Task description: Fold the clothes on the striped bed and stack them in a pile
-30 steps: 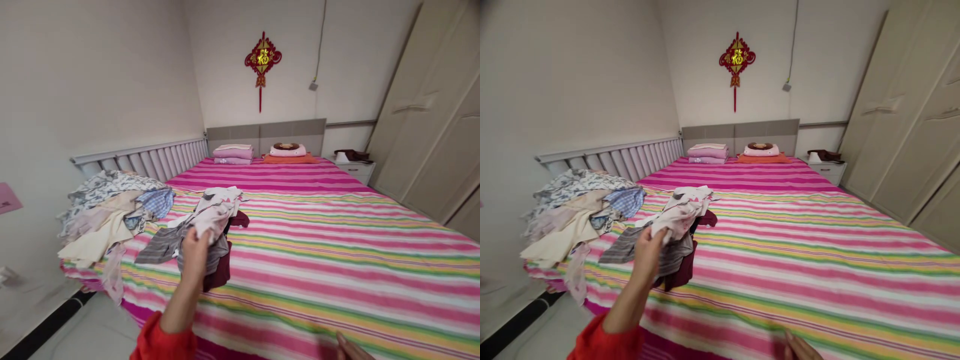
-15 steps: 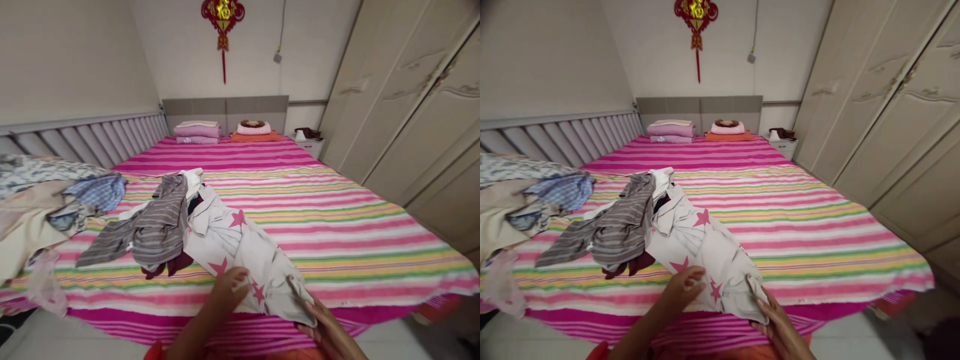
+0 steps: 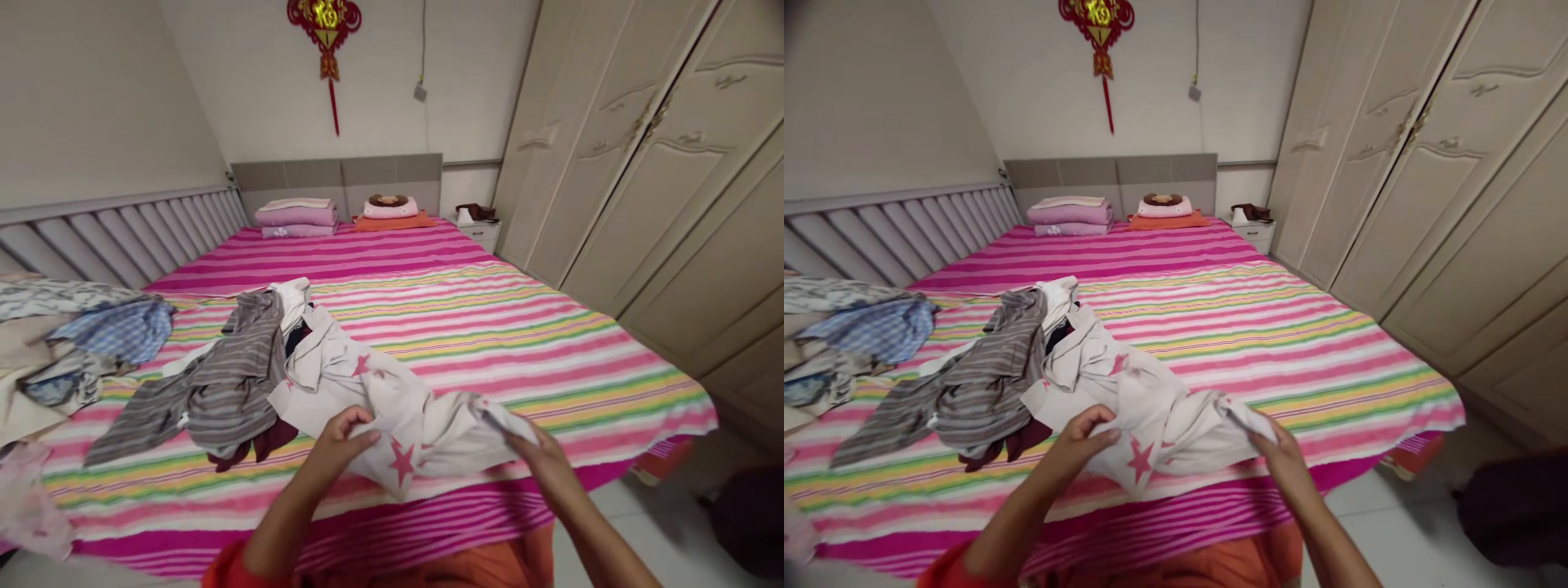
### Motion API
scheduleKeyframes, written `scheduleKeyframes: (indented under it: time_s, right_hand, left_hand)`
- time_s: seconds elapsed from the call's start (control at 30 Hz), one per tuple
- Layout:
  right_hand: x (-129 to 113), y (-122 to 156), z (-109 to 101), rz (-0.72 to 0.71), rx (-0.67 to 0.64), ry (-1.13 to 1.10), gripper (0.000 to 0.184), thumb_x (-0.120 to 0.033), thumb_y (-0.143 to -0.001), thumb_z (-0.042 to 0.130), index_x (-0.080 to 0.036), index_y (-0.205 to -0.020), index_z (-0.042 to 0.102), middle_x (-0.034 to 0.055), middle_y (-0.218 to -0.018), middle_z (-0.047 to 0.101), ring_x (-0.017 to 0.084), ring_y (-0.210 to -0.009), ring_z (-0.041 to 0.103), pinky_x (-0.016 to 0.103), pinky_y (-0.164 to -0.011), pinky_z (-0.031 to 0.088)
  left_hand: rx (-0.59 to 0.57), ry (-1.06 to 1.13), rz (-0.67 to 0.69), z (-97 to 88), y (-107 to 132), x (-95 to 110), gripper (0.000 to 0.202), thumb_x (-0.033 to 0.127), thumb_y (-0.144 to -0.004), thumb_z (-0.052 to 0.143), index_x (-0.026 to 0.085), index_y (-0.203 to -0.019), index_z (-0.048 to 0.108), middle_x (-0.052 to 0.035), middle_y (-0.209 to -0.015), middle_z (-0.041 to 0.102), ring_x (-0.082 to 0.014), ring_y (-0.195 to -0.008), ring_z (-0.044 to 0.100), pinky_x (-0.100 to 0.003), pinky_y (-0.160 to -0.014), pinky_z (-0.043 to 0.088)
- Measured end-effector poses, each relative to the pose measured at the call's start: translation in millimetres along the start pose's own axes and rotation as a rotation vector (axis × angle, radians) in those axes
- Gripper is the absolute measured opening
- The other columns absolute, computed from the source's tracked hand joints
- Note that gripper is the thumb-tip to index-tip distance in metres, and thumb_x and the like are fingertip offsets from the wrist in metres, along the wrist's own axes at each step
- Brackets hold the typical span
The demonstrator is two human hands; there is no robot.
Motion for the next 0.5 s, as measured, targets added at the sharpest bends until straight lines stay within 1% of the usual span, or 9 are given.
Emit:
scheduleKeyframes:
  time_s: [0.07,0.13,0.17,0.23,0.3,0.37,0.43,0.47,0.5]
  right_hand:
    - [-18,-11,-17,-0.032,0.068,-0.022,0.043,-0.035,-0.056,0.065,-0.021,-0.096,0.075,0.0070,-0.097,0.076,0.029,-0.094,0.068,0.037,-0.082,0.054]
    - [-25,-21,-27,-0.042,0.100,0.017,0.051,-0.034,-0.054,0.062,-0.019,-0.102,0.072,0.0087,-0.097,0.075,0.030,-0.096,0.067,0.038,-0.082,0.053]
    - [-24,-25,-29,-0.030,0.104,0.067,0.055,-0.034,-0.051,0.062,-0.018,-0.104,0.071,0.0100,-0.096,0.075,0.031,-0.095,0.066,0.040,-0.082,0.053]
    - [-14,-28,-28,-0.009,0.129,0.201,0.063,-0.036,-0.047,0.063,-0.017,-0.106,0.069,0.0130,-0.100,0.072,0.033,-0.096,0.064,0.044,-0.084,0.051]
    - [0,-22,-24,-0.040,0.190,0.304,0.067,-0.039,-0.046,0.061,-0.016,-0.109,0.066,0.0161,-0.113,0.068,0.034,-0.102,0.062,0.046,-0.088,0.049]
    - [11,-7,-17,-0.090,0.224,0.313,0.064,-0.044,-0.051,0.058,-0.018,-0.109,0.064,0.0160,-0.121,0.063,0.033,-0.107,0.059,0.045,-0.088,0.048]
    - [20,15,-10,-0.081,0.183,0.290,0.055,-0.048,-0.055,0.059,-0.021,-0.103,0.065,0.0131,-0.115,0.066,0.030,-0.103,0.061,0.042,-0.085,0.050]
    - [24,27,-7,-0.051,0.150,0.292,0.050,-0.051,-0.057,0.062,-0.022,-0.098,0.065,0.0111,-0.108,0.068,0.029,-0.097,0.062,0.040,-0.082,0.050]
    - [27,38,-4,-0.016,0.116,0.308,0.045,-0.052,-0.057,0.064,-0.024,-0.091,0.066,0.0094,-0.100,0.070,0.028,-0.091,0.063,0.039,-0.079,0.051]
  left_hand:
    - [-0.194,0.202,-0.029,0.5,25,23,0.041,0.042,-0.052,0.084,0.020,-0.070,0.055,0.0025,-0.071,0.060,-0.0135,-0.063,0.056,-0.026,-0.063,0.046]
    - [-0.382,0.294,-0.068,17.7,49,30,0.041,0.036,-0.049,0.088,0.019,-0.071,0.059,0.0011,-0.074,0.063,-0.0142,-0.070,0.059,-0.026,-0.068,0.046]
    - [-0.458,0.299,-0.092,30.8,58,26,0.038,0.035,-0.051,0.088,0.018,-0.073,0.062,0.0005,-0.076,0.063,-0.0149,-0.074,0.060,-0.026,-0.071,0.046]
    - [-0.551,0.264,-0.163,59.5,71,5,0.031,0.035,-0.059,0.083,0.017,-0.079,0.066,0.0012,-0.076,0.063,-0.0143,-0.076,0.059,-0.025,-0.072,0.045]
    - [-0.558,0.183,-0.238,81.9,76,-24,0.027,0.034,-0.064,0.078,0.018,-0.083,0.067,0.0031,-0.074,0.062,-0.0124,-0.072,0.058,-0.023,-0.068,0.043]
    - [-0.542,0.083,-0.287,91.5,76,-49,0.025,0.032,-0.065,0.076,0.019,-0.085,0.068,0.0032,-0.075,0.064,-0.0124,-0.072,0.057,-0.022,-0.066,0.042]
    - [-0.532,-0.005,-0.287,86.5,69,-63,0.022,0.033,-0.067,0.072,0.018,-0.084,0.069,0.0015,-0.077,0.066,-0.0140,-0.073,0.058,-0.024,-0.065,0.043]
    - [-0.490,-0.038,-0.271,78.4,61,-66,0.022,0.036,-0.069,0.070,0.018,-0.080,0.069,0.0007,-0.075,0.066,-0.0146,-0.071,0.058,-0.025,-0.064,0.043]
    - [-0.395,-0.066,-0.251,66.6,51,-66,0.023,0.040,-0.070,0.067,0.017,-0.076,0.067,0.0003,-0.071,0.065,-0.0151,-0.068,0.058,-0.026,-0.064,0.043]
Point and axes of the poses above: each hand's wrist, its own y-axis away from the middle knuckle, its own z-axis out of the palm, x = y × z, the point moved 2 cm from there along -y, towards the middle knuckle
